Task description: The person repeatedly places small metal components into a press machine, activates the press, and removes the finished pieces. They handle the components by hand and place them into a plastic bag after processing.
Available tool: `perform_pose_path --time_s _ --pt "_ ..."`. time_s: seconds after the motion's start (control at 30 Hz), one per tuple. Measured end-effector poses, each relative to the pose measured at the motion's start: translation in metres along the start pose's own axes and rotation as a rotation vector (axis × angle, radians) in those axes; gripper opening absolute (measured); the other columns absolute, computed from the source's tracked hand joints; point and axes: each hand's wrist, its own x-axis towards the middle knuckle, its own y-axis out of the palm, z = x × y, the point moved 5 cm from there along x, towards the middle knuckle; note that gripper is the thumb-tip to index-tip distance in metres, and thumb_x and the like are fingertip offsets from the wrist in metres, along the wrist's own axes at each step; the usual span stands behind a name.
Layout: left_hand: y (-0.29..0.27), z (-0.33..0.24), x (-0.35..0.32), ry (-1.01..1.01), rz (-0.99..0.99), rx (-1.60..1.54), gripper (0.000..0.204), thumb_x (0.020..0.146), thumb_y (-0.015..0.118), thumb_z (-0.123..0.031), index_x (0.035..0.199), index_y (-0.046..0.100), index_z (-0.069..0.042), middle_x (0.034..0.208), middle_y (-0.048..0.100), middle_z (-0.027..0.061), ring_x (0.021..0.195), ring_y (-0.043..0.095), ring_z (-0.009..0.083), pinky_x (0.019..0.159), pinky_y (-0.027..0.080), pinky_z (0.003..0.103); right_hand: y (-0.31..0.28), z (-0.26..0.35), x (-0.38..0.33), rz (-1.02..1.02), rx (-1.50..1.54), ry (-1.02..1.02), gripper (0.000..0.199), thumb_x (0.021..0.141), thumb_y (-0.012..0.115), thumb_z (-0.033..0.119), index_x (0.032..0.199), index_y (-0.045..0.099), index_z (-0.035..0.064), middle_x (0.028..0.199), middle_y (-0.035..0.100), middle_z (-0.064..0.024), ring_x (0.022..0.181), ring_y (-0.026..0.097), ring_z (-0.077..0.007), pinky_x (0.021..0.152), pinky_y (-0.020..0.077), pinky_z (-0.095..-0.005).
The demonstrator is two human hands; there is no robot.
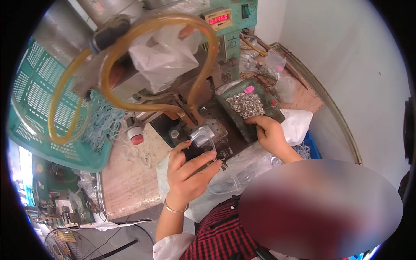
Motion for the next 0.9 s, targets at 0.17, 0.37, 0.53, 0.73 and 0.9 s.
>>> perform_pose_path --time_s 0.17,0.37,0.53,0.73,0.9 --pt "0.002 0.000 -0.003 -0.042 0.036 -0.010 0.018 0.072 0.083 -0.010 0.089 0.077 -0.013 0.102 0.073 0.0045 0.083 0.063 0.0249 0.094 0.053 0.050 -0.032 -0.017 0.027 -0.383 0.213 0.014 0.021 0.087 0.056 -0.002 0.102 0.069 0.0029 0.100 0.072 -0.0133 0.096 0.069 -0.0308 0.084 0.0535 -0.0377" --pt "0.002 0.000 0.000 -0.091 0.060 -0.026 0.022 0.071 0.083 -0.009 0.091 0.078 -0.014 0.102 0.074 0.0026 0.081 0.062 0.0248 0.096 0.053 0.049 -0.017 -0.007 -0.002 -0.164 -0.111 0.027 0.013 0.076 0.071 0.002 0.088 0.071 0.0044 0.091 0.067 -0.0123 0.090 0.064 -0.0333 0.080 0.0518 -0.0402" --pt "0.005 0.001 -0.025 -0.136 0.056 -0.023 0.033 0.072 0.083 -0.014 0.104 0.077 -0.016 0.117 0.071 0.0018 0.089 0.062 0.0230 0.102 0.049 0.050 0.001 -0.005 0.005 -0.136 -0.335 -0.053 0.008 0.074 0.074 0.006 0.080 0.069 0.0055 0.089 0.063 -0.0124 0.092 0.061 -0.0355 0.082 0.0493 -0.0452" --pt "-0.044 0.013 -0.111 -0.392 -0.443 0.455 0.037 0.088 0.070 -0.008 0.123 0.062 0.000 0.126 0.065 0.0147 0.120 0.060 0.0297 0.107 0.043 0.045 -0.008 -0.002 -0.007 -0.278 -0.216 0.137 0.005 0.082 0.069 0.003 0.087 0.067 0.0037 0.084 0.068 -0.0132 0.080 0.064 -0.0338 0.073 0.0502 -0.0428" --pt "-0.142 0.109 -0.149 -0.800 -0.409 0.735 0.022 0.090 0.071 -0.009 0.112 0.071 -0.007 0.123 0.067 0.0134 0.113 0.061 0.0301 0.104 0.042 0.040 -0.011 0.004 -0.006 -0.340 -0.068 0.017 0.012 0.080 0.074 0.002 0.091 0.072 0.0037 0.090 0.072 -0.0128 0.083 0.068 -0.0301 0.076 0.0526 -0.0383"
